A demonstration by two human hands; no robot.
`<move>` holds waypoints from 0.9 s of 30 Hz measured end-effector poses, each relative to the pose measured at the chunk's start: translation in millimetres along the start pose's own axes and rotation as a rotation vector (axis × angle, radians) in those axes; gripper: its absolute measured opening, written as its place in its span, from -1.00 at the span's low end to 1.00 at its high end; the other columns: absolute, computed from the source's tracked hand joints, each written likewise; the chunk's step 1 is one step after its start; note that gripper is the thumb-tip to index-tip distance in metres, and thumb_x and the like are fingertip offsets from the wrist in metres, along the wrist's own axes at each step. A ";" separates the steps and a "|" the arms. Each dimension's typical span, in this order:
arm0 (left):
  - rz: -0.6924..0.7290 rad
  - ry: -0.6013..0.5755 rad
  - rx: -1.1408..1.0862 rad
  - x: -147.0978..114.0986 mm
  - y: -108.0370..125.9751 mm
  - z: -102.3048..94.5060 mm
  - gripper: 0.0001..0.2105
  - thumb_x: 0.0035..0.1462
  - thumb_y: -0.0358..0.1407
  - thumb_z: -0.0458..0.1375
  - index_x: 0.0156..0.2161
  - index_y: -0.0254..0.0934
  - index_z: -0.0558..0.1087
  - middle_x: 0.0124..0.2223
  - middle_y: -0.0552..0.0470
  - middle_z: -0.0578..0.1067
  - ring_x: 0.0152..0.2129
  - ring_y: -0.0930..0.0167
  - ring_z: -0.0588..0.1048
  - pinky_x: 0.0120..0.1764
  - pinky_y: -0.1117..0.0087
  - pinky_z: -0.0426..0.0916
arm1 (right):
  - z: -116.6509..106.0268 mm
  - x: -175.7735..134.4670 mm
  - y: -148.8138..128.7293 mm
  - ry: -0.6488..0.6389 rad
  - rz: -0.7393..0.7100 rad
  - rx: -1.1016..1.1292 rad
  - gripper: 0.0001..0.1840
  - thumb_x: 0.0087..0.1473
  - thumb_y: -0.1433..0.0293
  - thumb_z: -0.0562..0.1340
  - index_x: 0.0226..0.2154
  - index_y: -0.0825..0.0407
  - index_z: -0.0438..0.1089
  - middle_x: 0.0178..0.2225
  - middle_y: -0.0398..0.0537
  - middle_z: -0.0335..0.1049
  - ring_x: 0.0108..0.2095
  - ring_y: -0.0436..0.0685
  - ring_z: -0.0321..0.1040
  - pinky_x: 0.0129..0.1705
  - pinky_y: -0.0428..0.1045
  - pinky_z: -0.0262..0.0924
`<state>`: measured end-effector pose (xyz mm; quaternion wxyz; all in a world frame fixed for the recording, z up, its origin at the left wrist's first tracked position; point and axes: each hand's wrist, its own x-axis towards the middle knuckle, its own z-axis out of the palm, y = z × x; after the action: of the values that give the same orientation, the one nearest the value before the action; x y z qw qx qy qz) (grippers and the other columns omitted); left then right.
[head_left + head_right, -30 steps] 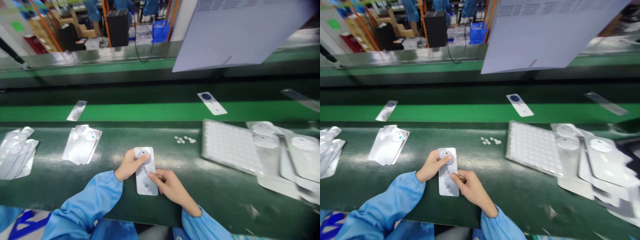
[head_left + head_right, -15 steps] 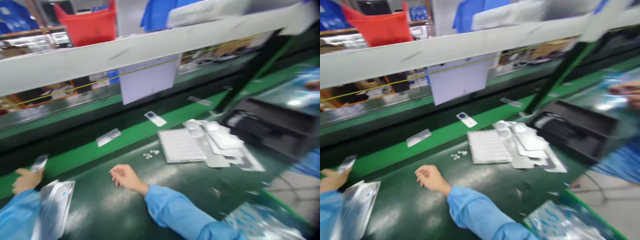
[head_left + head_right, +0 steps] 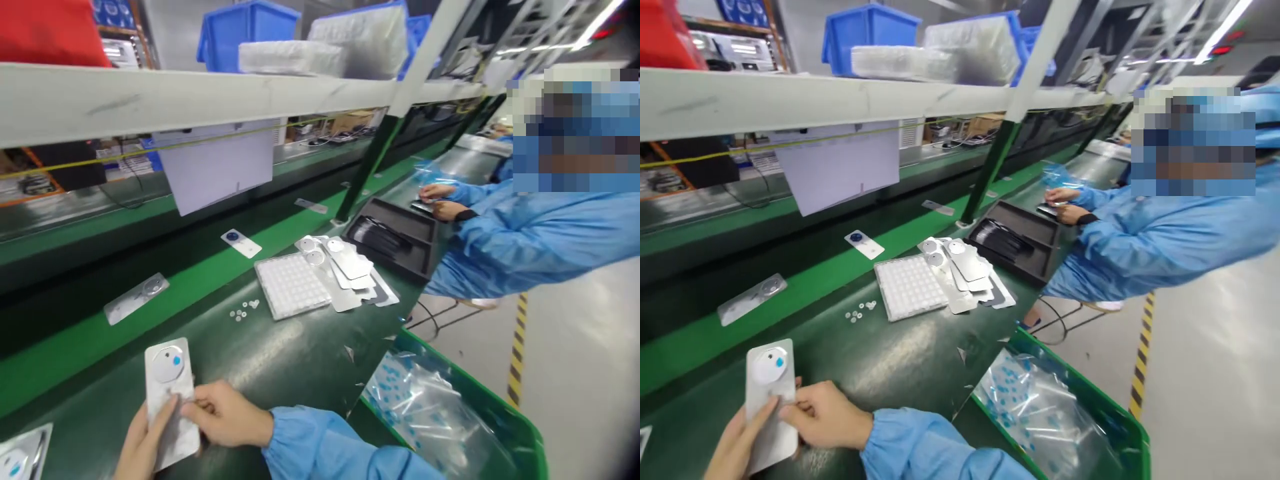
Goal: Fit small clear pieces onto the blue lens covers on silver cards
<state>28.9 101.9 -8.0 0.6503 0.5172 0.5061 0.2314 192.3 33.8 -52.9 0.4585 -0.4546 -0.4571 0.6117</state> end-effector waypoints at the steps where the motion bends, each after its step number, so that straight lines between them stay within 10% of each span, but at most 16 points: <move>1: -0.037 0.002 -0.099 -3.4 -7.7 9.8 -0.42 -0.15 0.01 0.46 -0.02 -0.21 0.55 -0.11 -0.09 0.67 -0.03 -0.02 0.59 -0.09 0.14 0.57 | -3.2 -11.3 0.5 -0.033 0.011 -0.077 -0.41 0.16 -0.17 0.21 -0.42 0.04 0.33 -0.57 -0.22 0.35 -0.60 -0.04 0.31 -0.58 -0.15 0.16; 8: -0.133 0.019 -0.599 -4.0 -21.1 49.4 -0.30 -0.13 -0.26 0.47 0.17 -0.30 0.43 -0.03 -0.21 0.65 -0.11 0.15 0.65 -0.14 0.29 0.56 | -25.4 -54.4 -6.6 -0.097 0.135 -0.262 -0.49 0.33 -0.04 0.10 -0.43 0.01 0.29 -0.62 -0.23 0.30 -0.65 -0.03 0.27 -0.57 -0.13 0.14; 16: -0.099 0.004 -0.555 -17.2 -25.9 47.6 -0.30 -0.08 -0.17 0.46 0.18 -0.33 0.43 -0.13 -0.16 0.67 -0.27 0.18 0.68 -0.21 0.26 0.58 | -49.5 -57.4 -20.3 0.263 0.003 -0.398 -0.54 0.33 0.00 0.13 -0.22 0.04 0.49 -0.36 -0.01 0.53 -0.44 0.09 0.44 -0.45 -0.06 0.29; 23: -0.084 -0.122 -0.371 -11.6 -18.9 29.3 -0.32 -0.02 -0.10 0.44 0.18 -0.30 0.38 -0.08 -0.19 0.65 -0.25 0.15 0.68 -0.19 0.22 0.56 | -139.2 66.2 -96.9 0.676 0.127 -1.076 -0.59 0.30 0.22 0.23 0.06 0.17 0.40 0.14 0.31 0.38 0.18 0.38 0.27 0.19 0.16 0.19; 27: 0.080 0.039 -0.143 -1.5 -16.5 -8.6 -0.43 0.02 -0.06 0.39 0.06 -0.27 0.36 -0.19 -0.08 0.63 -0.33 0.17 0.67 -0.23 0.22 0.54 | -185.2 133.8 -116.0 0.796 0.312 -1.113 -0.42 0.17 0.20 0.38 0.06 0.31 0.37 0.16 0.52 0.28 0.23 0.56 0.16 0.18 0.37 0.15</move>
<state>17.0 98.5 -21.9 0.6659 0.4845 0.4798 0.3029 367.6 209.5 10.8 0.1973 -0.8714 -0.4291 0.1325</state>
